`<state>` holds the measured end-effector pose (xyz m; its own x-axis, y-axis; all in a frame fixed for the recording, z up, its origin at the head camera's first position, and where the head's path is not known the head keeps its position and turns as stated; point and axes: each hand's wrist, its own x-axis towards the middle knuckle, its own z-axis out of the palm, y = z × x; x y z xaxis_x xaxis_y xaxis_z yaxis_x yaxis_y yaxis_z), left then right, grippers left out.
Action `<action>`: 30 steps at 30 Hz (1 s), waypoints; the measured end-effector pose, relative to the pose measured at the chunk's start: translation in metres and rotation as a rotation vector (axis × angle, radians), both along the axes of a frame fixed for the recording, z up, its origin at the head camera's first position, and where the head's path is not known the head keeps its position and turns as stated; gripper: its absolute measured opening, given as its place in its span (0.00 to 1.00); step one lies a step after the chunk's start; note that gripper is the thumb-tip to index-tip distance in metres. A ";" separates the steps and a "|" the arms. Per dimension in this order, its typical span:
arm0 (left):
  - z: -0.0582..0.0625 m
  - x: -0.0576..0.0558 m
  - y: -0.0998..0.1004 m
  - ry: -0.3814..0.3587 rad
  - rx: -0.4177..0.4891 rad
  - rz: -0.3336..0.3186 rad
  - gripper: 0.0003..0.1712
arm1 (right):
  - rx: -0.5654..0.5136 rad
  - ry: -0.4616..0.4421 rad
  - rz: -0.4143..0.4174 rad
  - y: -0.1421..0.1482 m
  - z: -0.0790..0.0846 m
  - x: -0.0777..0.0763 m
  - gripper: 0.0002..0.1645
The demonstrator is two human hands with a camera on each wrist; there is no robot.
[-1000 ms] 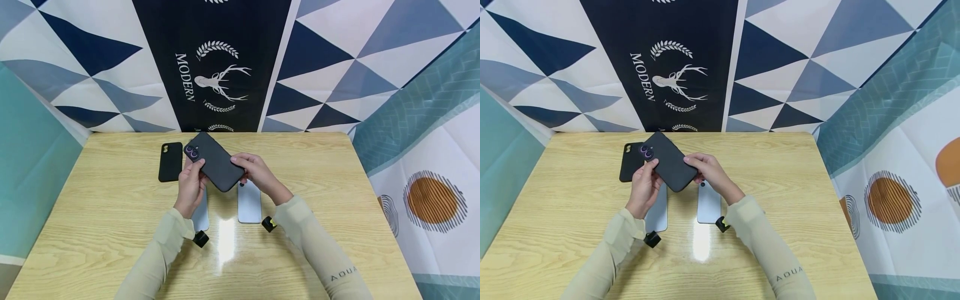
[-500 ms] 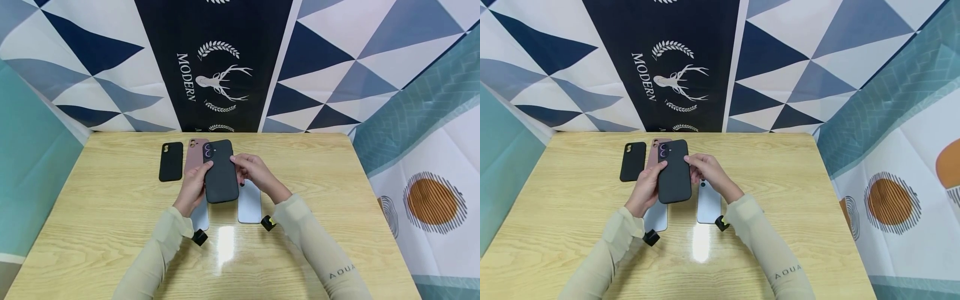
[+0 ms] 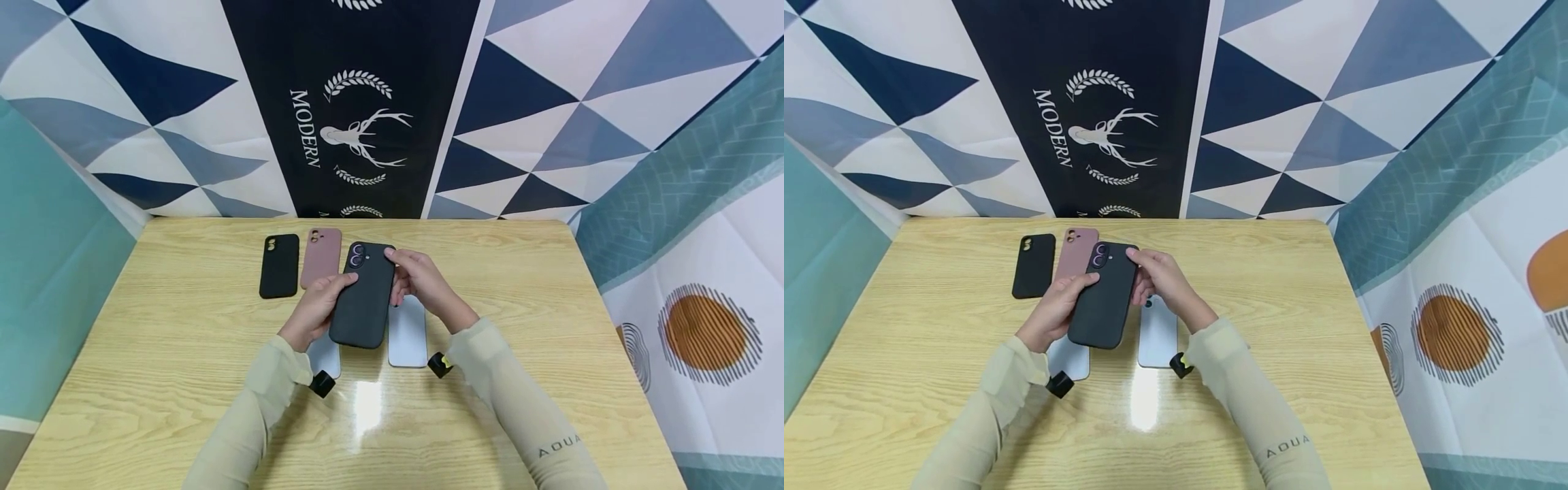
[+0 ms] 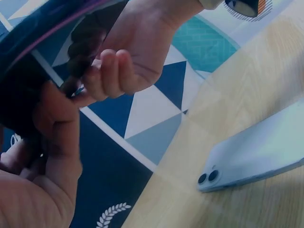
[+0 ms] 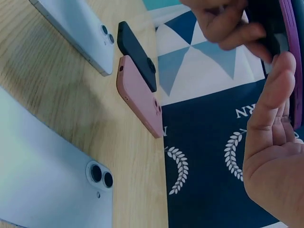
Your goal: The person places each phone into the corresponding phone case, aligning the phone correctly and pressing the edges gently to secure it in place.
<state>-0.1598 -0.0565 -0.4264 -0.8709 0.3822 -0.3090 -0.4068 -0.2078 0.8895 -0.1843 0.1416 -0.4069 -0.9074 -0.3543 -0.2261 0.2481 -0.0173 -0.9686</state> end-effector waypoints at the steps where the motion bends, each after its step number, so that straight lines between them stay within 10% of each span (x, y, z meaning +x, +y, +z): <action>1: 0.000 0.000 -0.001 0.000 -0.003 -0.023 0.15 | 0.006 -0.003 0.002 0.001 0.000 0.000 0.17; 8: 0.003 -0.001 -0.005 0.008 -0.051 -0.085 0.15 | -0.053 0.018 0.002 0.006 -0.001 0.001 0.15; 19: 0.008 -0.004 -0.015 0.009 -0.090 0.130 0.22 | -0.185 0.070 -0.140 0.013 0.000 0.001 0.16; 30: 0.004 0.001 -0.011 -0.016 0.004 -0.020 0.23 | -0.218 0.084 -0.233 0.015 0.000 0.000 0.15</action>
